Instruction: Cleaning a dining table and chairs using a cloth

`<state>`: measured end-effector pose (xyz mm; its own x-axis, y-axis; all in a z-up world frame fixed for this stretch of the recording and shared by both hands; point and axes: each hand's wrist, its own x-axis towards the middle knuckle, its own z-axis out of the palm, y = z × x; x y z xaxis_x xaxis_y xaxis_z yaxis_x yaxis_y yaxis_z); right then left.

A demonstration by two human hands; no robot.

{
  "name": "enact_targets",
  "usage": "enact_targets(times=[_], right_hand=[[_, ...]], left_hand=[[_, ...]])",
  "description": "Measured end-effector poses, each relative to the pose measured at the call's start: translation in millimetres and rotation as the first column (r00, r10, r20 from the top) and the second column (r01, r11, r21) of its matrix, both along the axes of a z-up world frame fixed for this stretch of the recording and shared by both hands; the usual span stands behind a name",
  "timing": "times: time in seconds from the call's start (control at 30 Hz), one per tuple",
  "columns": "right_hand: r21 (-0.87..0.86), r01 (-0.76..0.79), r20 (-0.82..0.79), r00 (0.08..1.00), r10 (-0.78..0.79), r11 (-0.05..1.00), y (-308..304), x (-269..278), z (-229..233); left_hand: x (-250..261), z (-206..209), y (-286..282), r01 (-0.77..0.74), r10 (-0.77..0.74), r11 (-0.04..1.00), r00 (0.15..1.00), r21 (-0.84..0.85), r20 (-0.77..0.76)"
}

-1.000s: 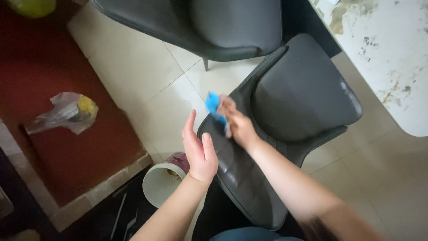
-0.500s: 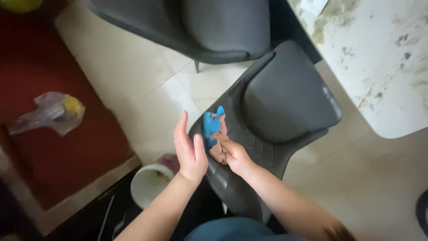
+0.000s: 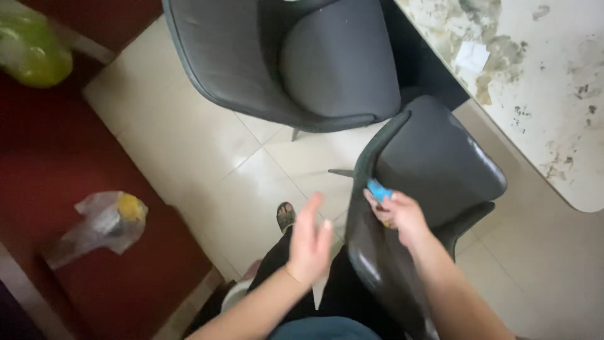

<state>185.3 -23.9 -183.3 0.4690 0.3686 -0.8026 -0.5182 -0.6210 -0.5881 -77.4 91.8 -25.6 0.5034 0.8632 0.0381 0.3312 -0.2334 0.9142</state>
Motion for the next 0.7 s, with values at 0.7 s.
enact_targets(times=[0.7], right_hand=[[0.601,0.313,-0.385,0.92,-0.077,0.736,317.3,3.5,119.5]], left_hand=[[82.4,22.9,359.2,0.056,-0.115,0.963,0.97,-0.262,-0.215]])
